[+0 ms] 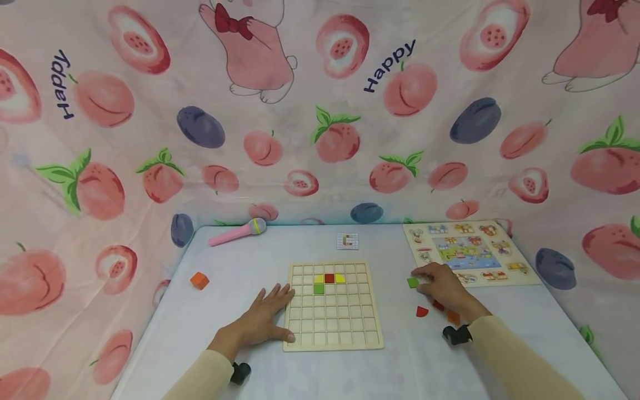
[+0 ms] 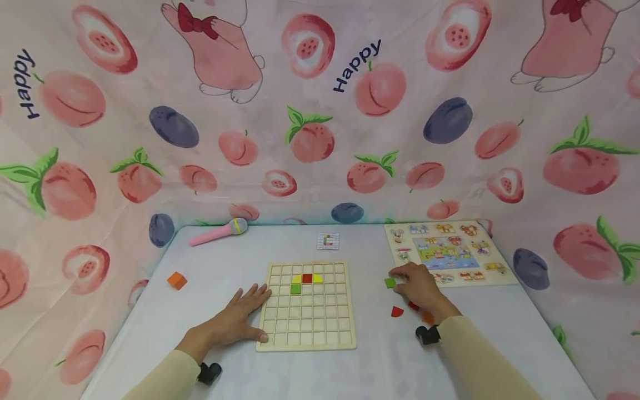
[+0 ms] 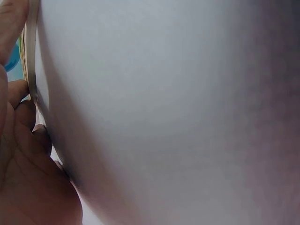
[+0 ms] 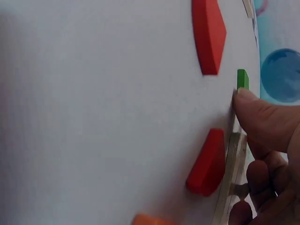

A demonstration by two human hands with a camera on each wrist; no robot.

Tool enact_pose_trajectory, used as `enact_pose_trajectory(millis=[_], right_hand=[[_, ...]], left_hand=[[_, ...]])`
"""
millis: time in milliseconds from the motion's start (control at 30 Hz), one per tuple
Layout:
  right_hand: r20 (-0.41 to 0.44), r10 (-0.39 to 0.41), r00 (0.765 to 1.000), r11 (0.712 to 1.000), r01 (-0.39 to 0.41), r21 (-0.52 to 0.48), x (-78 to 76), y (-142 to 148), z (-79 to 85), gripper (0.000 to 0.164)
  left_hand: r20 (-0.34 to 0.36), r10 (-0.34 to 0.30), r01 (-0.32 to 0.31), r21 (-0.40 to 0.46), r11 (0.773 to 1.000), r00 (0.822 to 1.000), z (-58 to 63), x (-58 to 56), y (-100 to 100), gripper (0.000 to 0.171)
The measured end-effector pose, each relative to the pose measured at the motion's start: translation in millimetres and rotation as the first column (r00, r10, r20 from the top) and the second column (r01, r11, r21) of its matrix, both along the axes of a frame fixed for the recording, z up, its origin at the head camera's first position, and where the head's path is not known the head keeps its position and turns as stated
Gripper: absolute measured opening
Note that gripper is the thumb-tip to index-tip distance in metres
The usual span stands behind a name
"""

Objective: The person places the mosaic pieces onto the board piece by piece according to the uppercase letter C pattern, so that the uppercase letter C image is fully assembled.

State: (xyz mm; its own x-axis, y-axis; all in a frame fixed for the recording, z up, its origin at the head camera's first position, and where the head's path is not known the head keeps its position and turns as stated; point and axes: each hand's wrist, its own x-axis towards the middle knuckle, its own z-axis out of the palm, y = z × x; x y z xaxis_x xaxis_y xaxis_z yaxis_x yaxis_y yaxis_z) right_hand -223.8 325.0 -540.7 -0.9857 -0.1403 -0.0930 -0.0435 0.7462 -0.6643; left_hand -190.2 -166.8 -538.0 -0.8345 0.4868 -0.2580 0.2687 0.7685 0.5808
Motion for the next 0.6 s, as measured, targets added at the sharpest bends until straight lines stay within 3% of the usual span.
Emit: enact_pose_trajectory(millis=[200, 600], right_hand=[[-0.084, -0.021, 0.996, 0.991, 0.032, 0.131, -3.2, -13, -5.0, 0.024], [-0.155, -0.01, 0.988, 0.992, 0.03, 0.125, -7.0, -36, -5.3, 0.028]], left_hand=[[0.0, -0.005, 0.005, 0.001, 1.0, 1.0, -1.3, 1.0, 0, 0.114], [-0.005, 0.006, -0.006, -0.001, 1.0, 1.0, 1.0, 2.0, 0, 0.113]])
